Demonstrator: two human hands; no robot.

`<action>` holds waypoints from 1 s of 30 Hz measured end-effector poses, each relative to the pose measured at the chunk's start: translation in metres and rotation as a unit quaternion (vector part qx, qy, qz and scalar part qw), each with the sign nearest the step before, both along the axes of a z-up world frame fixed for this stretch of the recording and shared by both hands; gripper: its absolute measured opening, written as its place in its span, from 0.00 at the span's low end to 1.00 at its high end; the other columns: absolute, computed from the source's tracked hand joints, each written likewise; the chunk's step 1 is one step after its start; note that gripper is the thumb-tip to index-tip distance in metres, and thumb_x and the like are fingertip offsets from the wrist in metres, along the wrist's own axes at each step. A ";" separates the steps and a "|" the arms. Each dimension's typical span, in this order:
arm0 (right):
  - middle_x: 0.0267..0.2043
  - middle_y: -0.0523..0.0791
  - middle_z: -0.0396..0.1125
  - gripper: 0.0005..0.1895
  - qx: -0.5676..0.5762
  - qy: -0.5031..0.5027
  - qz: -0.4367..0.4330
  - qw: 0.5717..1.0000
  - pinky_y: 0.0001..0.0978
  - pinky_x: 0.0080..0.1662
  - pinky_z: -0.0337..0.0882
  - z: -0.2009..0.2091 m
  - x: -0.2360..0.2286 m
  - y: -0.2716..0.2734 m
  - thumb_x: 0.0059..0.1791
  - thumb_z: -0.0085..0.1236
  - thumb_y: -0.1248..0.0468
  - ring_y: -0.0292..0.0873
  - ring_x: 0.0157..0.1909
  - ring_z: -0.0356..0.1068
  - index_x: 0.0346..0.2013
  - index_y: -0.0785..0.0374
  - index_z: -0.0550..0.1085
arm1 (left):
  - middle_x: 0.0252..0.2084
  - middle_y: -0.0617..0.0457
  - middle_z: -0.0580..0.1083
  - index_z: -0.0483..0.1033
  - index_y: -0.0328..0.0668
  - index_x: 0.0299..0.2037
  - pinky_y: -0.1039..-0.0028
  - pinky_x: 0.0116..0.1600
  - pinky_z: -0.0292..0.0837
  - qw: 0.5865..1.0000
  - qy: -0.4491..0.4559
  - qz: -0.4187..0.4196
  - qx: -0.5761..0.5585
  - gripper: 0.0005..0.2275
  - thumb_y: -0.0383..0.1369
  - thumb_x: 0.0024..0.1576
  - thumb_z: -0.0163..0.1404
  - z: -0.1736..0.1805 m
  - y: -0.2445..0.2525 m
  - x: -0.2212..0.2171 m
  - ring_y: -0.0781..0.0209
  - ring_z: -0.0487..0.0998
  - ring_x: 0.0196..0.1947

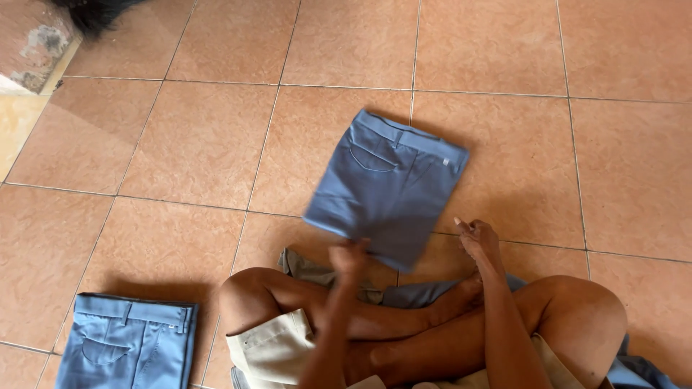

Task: Folding a pair of blue trousers while sitting on the floor

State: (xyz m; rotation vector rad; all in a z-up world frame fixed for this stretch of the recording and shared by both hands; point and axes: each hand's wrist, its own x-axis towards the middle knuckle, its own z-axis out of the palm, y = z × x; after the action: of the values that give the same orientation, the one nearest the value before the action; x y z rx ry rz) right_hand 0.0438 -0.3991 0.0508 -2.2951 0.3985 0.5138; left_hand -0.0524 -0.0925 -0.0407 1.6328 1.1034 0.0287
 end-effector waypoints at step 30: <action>0.45 0.54 0.77 0.22 -0.045 -0.073 0.061 0.994 0.47 0.48 0.75 -0.073 0.023 0.022 0.47 0.65 0.45 0.57 0.47 0.77 0.47 0.56 0.83 | 0.40 0.35 0.81 0.82 0.39 0.44 0.49 0.49 0.77 0.987 0.005 -0.006 0.161 0.09 0.33 0.59 0.54 0.053 0.129 0.016 0.33 0.82 0.44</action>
State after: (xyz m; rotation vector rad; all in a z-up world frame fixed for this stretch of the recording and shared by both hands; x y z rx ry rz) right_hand 0.0673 -0.3776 -0.0219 -2.4367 0.2151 0.3916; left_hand -0.0368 0.0361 0.0125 1.9287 1.1386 0.2009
